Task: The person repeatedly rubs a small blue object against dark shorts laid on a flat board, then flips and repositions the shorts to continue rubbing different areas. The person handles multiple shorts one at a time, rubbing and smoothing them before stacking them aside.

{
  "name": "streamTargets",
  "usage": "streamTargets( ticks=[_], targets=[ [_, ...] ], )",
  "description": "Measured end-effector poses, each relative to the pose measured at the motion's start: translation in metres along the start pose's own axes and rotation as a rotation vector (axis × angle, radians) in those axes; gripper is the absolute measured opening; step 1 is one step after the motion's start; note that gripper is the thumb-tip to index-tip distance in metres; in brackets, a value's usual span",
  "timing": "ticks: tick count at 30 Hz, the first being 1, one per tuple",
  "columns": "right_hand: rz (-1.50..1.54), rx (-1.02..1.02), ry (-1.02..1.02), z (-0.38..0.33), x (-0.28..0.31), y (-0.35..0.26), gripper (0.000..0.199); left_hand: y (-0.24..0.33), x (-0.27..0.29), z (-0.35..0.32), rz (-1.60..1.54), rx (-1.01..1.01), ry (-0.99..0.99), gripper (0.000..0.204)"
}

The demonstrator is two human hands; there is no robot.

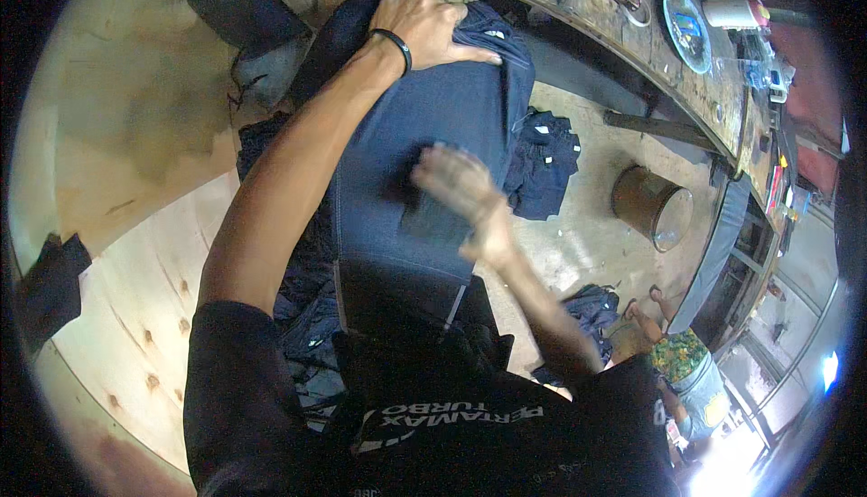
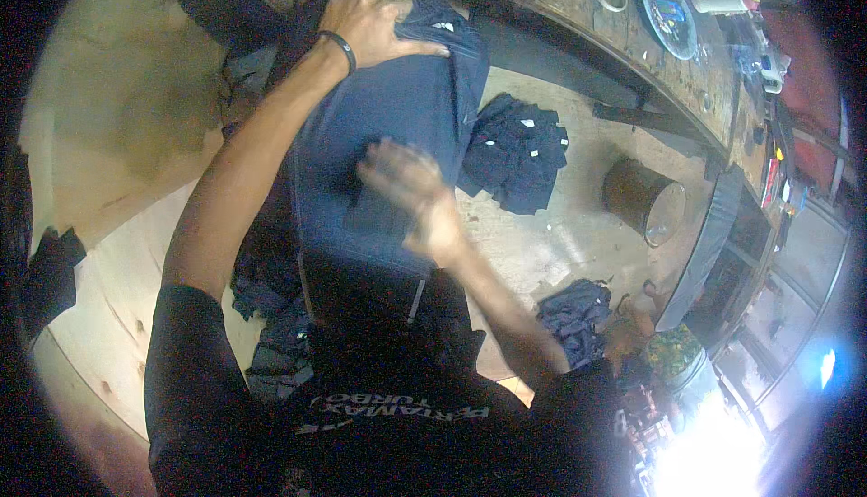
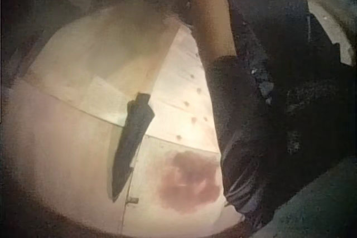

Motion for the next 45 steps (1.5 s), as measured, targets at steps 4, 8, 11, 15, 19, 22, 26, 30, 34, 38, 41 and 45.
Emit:
streamTargets(
  ticks=[4, 8, 11, 15, 19, 22, 26, 30, 34, 38, 41, 45],
  targets=[
    [0.176, -0.048, 0.088, 0.009, 0.037, -0.045, 0.08, 0.009, 0.013, -0.004, 0.029, 0.029, 0.027, 0.104],
    [-0.367, -0.073, 0.882, 0.074, 0.178, -0.031, 0.053, 0.025, 0.054, -0.057, 0.225, 0.111, 0.512, 0.105],
    [-0.537, 0.023, 0.794, 0.128, 0.183, 0.028, 0.079, 0.01, 0.024, -0.163, 0.028, 0.586, 0.506, 0.087],
    [-0.53, -0.105, 0.718, 0.058, 0.088, 0.076, 0.088, 0.065, -0.084, -0.341, -0.705, 0.733, 0.407, 0.069],
    [-0.572, -0.111, 0.634, -0.028, -0.046, -0.018, 0.089, 0.144, -0.122, -0.512, -0.61, 0.729, 0.305, 0.053],
    [-0.54, -0.082, 0.45, 0.034, -0.101, -0.109, 0.073, 0.124, -0.121, -0.582, -0.623, 0.983, 0.011, 0.041],
    [-0.037, 0.072, 0.232, 0.108, -0.093, -0.14, 0.1, 0.084, -0.029, -0.528, -0.38, 0.857, 0.477, 0.045],
    [-0.25, -0.076, 0.802, 0.007, -0.008, -0.052, 0.085, 0.137, 0.011, -0.379, -0.281, 0.498, 0.329, 0.095],
    [-0.267, -0.328, 0.878, 0.023, 0.083, 0.032, 0.086, 0.094, -0.002, -0.256, -0.213, 0.817, -0.06, 0.159],
    [-0.183, -0.1, 1.031, 0.109, 0.208, 0.022, 0.081, 0.021, 0.012, -0.13, -0.079, 0.707, 0.217, 0.164],
    [-0.149, -0.015, 1.16, 0.076, 0.228, -0.011, 0.057, 0.019, 0.017, -0.059, 0.091, 0.284, 0.328, 0.155],
    [0.056, -0.036, 0.129, 0.069, 0.124, -0.003, 0.085, -0.007, -0.004, -0.023, -0.019, 0.398, 0.124, 0.155]
  ],
)
Point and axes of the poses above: each hand's wrist, its own z-axis towards the middle knuckle, its own x-axis out of the back of the hand, y = z × x, the point moved 8 cm from there along z, towards the middle knuckle, and after that the axes turned 8 degrees about -x, right-handed, at the moved point
